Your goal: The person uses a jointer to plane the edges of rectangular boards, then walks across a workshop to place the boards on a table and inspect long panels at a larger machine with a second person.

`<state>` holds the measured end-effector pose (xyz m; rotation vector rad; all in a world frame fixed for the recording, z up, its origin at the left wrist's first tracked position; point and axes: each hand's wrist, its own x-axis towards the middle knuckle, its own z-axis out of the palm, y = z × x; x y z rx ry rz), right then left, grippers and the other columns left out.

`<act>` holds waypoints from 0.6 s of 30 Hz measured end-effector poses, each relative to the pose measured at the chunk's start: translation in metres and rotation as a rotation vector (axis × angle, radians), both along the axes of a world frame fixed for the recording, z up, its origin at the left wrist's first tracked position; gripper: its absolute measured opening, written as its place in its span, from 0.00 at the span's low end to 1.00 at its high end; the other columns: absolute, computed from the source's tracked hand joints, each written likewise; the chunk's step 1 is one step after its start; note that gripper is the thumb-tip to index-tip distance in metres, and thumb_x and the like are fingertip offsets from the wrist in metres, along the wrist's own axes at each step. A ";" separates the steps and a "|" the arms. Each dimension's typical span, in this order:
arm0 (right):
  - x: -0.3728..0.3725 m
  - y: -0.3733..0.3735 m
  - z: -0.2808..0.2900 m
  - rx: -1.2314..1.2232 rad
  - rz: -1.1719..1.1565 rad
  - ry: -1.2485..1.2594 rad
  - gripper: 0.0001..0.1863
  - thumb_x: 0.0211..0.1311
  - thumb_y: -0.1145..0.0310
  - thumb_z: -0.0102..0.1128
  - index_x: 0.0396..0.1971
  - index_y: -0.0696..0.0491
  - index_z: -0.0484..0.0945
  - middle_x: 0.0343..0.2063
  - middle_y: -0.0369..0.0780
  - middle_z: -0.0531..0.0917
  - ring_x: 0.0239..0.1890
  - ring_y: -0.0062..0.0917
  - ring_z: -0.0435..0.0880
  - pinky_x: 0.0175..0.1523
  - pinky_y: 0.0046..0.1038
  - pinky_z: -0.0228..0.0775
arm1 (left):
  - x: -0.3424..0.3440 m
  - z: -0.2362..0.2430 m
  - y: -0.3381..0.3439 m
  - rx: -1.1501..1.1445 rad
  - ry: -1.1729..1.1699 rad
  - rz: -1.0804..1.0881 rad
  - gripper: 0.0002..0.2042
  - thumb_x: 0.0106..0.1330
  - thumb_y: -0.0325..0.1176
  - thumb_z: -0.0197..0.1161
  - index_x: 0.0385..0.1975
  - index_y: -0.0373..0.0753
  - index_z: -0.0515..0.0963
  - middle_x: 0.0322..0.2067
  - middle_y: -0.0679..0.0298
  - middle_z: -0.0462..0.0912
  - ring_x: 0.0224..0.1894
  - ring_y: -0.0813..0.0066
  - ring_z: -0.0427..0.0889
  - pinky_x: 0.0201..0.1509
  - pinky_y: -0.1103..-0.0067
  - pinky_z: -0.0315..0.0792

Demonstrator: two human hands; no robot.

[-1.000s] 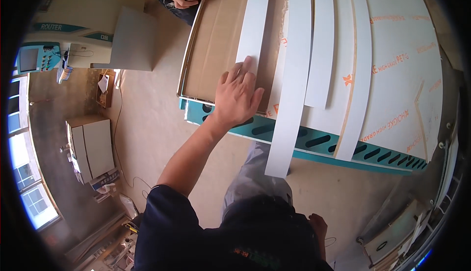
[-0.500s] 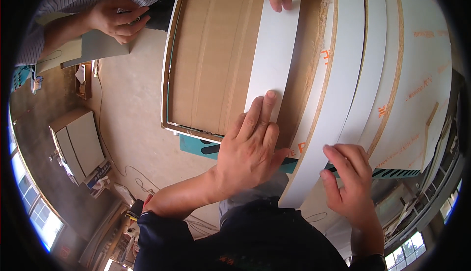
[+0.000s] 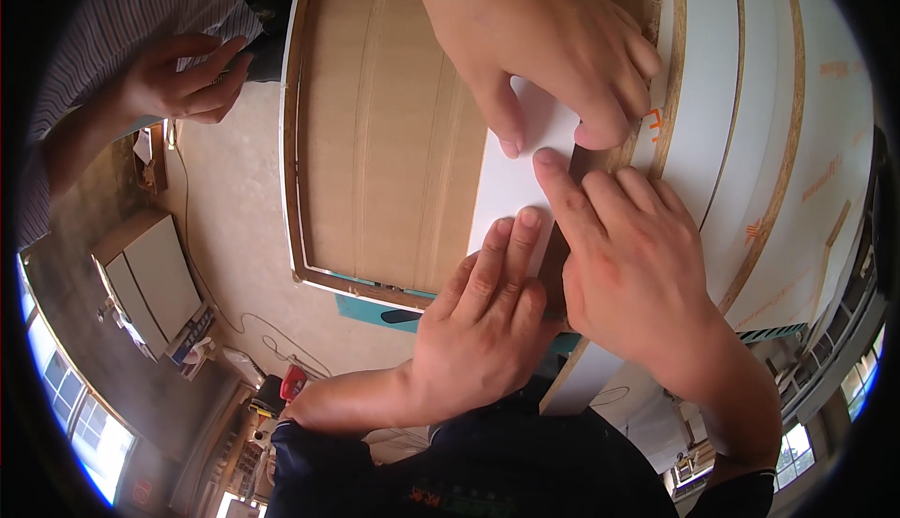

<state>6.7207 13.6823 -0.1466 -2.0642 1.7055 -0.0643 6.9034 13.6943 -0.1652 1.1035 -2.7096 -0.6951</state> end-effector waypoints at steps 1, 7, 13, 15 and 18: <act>0.000 0.002 0.002 0.018 0.004 0.007 0.35 0.51 0.76 0.59 0.65 0.58 0.72 0.35 0.40 0.76 0.40 0.33 0.76 0.47 0.35 0.69 | 0.000 0.000 0.000 -0.008 -0.003 -0.004 0.15 0.70 0.40 0.61 0.37 0.30 0.77 0.64 0.40 0.74 0.68 0.52 0.74 0.60 0.69 0.76; 0.004 0.010 0.004 -0.011 -0.001 0.020 0.33 0.51 0.76 0.59 0.62 0.59 0.73 0.35 0.40 0.76 0.39 0.33 0.76 0.46 0.34 0.70 | 0.003 0.003 0.002 0.002 -0.013 -0.003 0.14 0.69 0.39 0.61 0.36 0.31 0.77 0.64 0.40 0.75 0.66 0.52 0.76 0.59 0.70 0.76; 0.016 0.011 0.002 -0.037 -0.059 -0.042 0.30 0.52 0.76 0.59 0.60 0.59 0.74 0.35 0.39 0.77 0.40 0.32 0.77 0.46 0.34 0.70 | 0.006 0.004 0.007 0.063 0.031 0.016 0.16 0.56 0.35 0.70 0.36 0.29 0.77 0.66 0.35 0.70 0.69 0.42 0.70 0.67 0.63 0.70; 0.018 0.012 0.002 -0.075 -0.079 -0.016 0.29 0.52 0.75 0.59 0.59 0.59 0.74 0.34 0.40 0.77 0.40 0.33 0.78 0.46 0.33 0.71 | 0.006 0.006 0.007 0.000 0.027 0.013 0.12 0.60 0.34 0.65 0.36 0.30 0.77 0.64 0.38 0.73 0.65 0.46 0.75 0.61 0.66 0.73; 0.015 0.018 0.008 -0.140 -0.118 -0.022 0.22 0.53 0.74 0.60 0.51 0.58 0.78 0.34 0.40 0.79 0.40 0.34 0.79 0.45 0.34 0.71 | 0.002 0.013 0.002 -0.005 0.054 0.022 0.13 0.60 0.34 0.64 0.37 0.30 0.76 0.64 0.40 0.74 0.61 0.49 0.77 0.59 0.66 0.73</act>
